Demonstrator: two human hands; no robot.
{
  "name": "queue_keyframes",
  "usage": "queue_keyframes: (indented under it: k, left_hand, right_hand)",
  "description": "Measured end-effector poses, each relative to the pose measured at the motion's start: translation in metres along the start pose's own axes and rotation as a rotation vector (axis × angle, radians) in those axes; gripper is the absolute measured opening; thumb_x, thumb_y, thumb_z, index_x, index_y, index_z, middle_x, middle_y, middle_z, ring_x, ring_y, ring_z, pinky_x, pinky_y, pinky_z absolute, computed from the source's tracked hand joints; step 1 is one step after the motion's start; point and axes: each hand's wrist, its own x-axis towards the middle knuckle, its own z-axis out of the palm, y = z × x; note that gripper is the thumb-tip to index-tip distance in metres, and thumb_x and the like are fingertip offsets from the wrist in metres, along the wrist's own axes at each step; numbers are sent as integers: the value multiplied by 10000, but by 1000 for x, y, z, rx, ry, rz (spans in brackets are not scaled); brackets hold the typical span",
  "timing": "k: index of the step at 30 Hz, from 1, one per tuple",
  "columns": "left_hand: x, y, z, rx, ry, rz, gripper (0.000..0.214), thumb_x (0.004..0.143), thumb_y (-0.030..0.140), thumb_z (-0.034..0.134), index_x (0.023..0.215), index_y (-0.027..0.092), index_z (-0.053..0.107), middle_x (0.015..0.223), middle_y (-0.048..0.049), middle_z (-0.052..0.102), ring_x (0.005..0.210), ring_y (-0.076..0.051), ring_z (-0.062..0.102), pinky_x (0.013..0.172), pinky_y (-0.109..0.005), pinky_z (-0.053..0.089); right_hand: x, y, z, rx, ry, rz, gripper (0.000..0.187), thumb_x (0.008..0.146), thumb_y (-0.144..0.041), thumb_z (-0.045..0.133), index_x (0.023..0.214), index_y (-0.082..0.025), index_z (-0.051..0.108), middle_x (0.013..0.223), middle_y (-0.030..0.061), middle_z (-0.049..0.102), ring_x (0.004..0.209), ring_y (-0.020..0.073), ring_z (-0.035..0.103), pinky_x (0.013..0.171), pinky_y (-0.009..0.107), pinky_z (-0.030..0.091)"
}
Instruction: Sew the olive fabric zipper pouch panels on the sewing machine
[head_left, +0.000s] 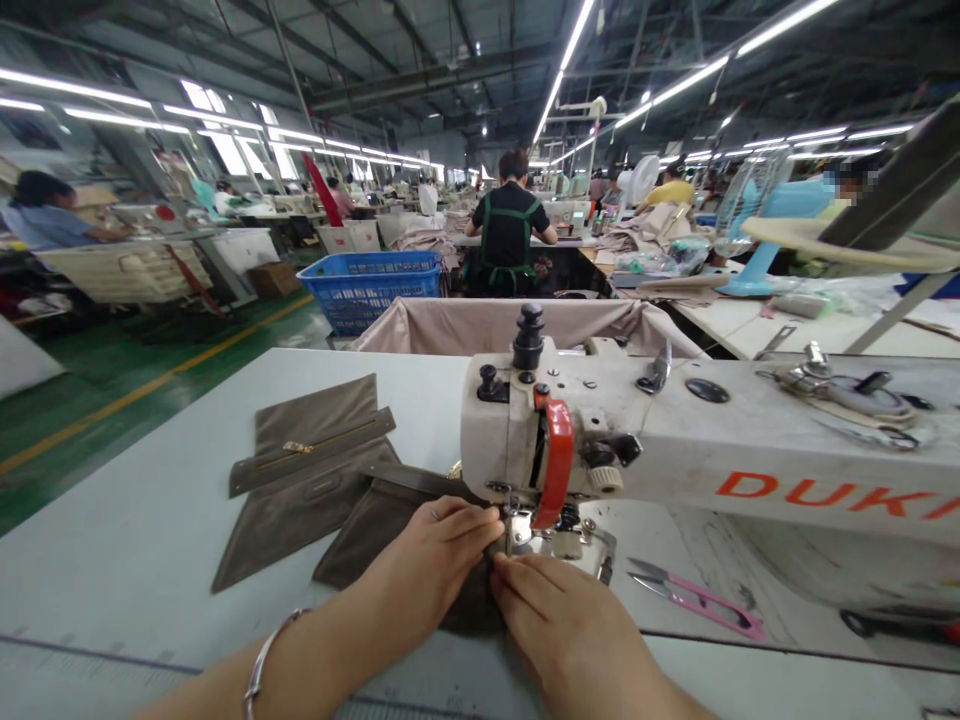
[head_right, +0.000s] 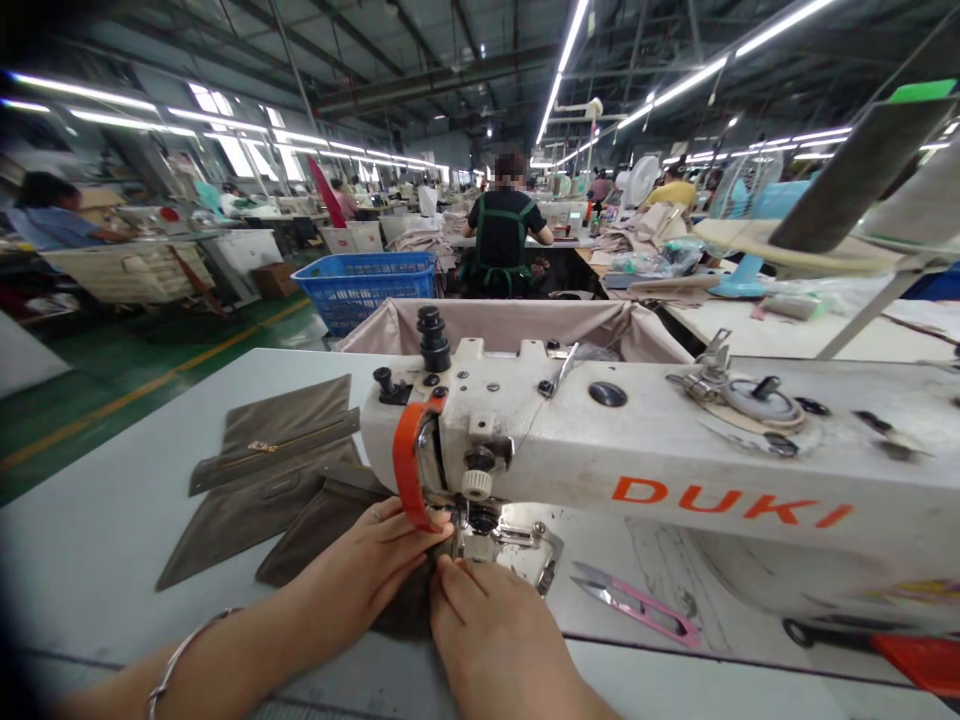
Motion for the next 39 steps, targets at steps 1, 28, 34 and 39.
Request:
queue_keyframes:
  k: [1, 28, 34, 39]
  left_hand:
    - [-1, 0, 1, 15, 4, 6, 446, 909, 32, 430, 1306, 177, 573, 1348, -57, 624, 1278, -206, 522, 1080, -392, 442]
    - [-8, -10, -25, -209, 16, -92, 321, 974, 188, 473, 1268, 236, 593, 1313, -54, 607, 1240, -187, 528, 1097, -346, 415]
    - [-74, -128, -35, 200, 253, -602, 525, 1004, 456, 311, 1401, 167, 498, 1397, -122, 551, 1300, -293, 496, 1133, -492, 363]
    - [-136, -206, -39, 268, 194, -646, 553, 962, 464, 330, 1328, 137, 585, 1361, -162, 597, 1236, -355, 569, 1044, -549, 450]
  right_hand:
    - [0, 1, 1, 13, 5, 0, 253, 892, -89, 589, 1125, -92, 688, 1120, 79, 711, 987, 193, 665, 936, 277, 557]
    - [1, 4, -8, 144, 91, 42, 289, 886, -80, 518, 1110, -112, 697, 1111, 76, 713, 960, 222, 669, 829, 319, 589]
    - [2, 4, -9, 96, 163, 72, 247, 895, -115, 539, 1064, -147, 717, 1095, 40, 730, 931, 199, 682, 823, 293, 573]
    - [0, 2, 2, 25, 150, 70, 219, 861, -137, 618, 1051, -149, 726, 1085, 47, 735, 946, 184, 682, 838, 273, 559]
